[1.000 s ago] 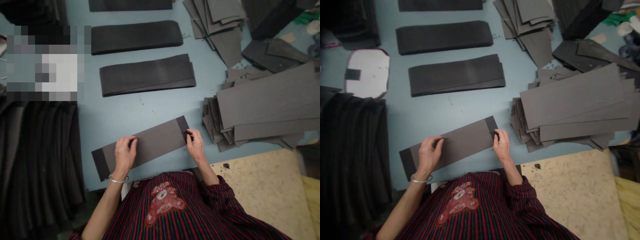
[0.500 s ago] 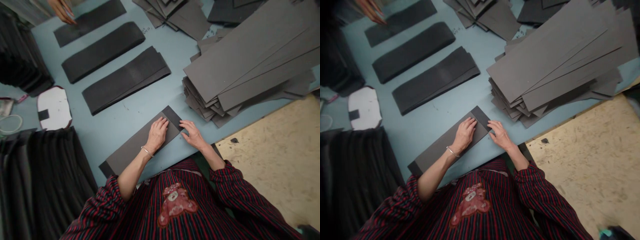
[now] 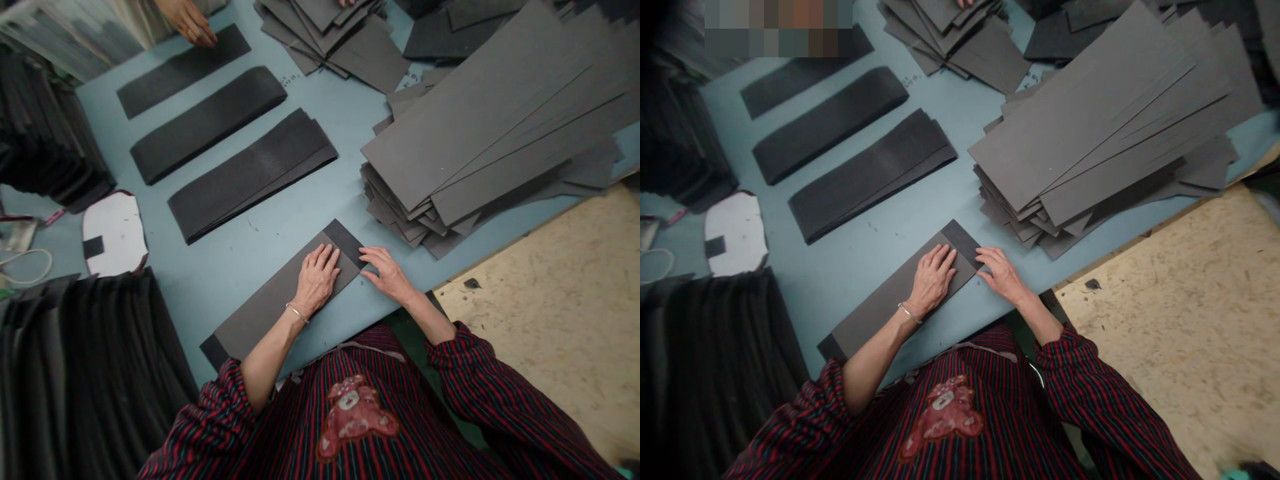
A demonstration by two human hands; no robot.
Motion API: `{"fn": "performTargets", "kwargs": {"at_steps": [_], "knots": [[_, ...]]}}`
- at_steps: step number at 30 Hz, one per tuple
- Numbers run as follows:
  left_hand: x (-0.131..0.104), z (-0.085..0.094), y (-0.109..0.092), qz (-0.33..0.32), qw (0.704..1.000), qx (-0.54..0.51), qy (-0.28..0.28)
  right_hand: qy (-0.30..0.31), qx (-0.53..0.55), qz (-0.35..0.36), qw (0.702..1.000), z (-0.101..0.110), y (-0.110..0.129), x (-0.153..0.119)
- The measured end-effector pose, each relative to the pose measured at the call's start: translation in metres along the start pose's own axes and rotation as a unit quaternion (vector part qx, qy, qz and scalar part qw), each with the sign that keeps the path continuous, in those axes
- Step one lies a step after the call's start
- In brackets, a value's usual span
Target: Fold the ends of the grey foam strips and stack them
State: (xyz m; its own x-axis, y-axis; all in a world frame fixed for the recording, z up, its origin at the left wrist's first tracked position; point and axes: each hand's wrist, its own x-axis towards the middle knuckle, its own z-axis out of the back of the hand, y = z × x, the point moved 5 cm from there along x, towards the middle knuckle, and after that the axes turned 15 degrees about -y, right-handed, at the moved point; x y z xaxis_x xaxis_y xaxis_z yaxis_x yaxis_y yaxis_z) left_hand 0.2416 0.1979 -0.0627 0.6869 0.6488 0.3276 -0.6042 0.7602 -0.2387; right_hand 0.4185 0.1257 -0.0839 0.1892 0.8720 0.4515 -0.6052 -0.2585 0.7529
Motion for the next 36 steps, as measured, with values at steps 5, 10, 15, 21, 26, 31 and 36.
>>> {"fn": "performTargets", "kwargs": {"at_steps": [5,10,15,21,26,31,36], "knots": [[0.002,-0.001,-0.005,0.030,0.999,-0.024,-0.004,0.018,-0.018,-0.012,1.000,-0.001,0.000,0.002],[0.005,0.007,-0.022,0.116,0.990,-0.069,-0.029,0.009,-0.029,-0.004,1.000,-0.002,0.006,0.005],[0.007,0.010,-0.040,0.139,0.983,-0.123,-0.013,0.000,-0.035,0.019,0.999,-0.004,-0.002,0.005],[-0.005,0.019,-0.027,0.150,0.973,-0.175,-0.003,-0.031,-0.057,0.042,0.997,-0.022,-0.006,-0.009],[-0.036,0.043,-0.019,0.198,0.944,-0.263,0.000,0.042,-0.078,0.035,0.995,-0.027,0.033,-0.019],[-0.098,0.056,-0.015,0.449,0.813,-0.352,-0.119,0.073,-0.097,0.034,0.992,-0.036,0.048,0.033],[-0.152,0.035,-0.030,0.751,0.410,-0.495,-0.150,0.134,-0.076,0.080,0.985,-0.087,0.049,0.100]]}}
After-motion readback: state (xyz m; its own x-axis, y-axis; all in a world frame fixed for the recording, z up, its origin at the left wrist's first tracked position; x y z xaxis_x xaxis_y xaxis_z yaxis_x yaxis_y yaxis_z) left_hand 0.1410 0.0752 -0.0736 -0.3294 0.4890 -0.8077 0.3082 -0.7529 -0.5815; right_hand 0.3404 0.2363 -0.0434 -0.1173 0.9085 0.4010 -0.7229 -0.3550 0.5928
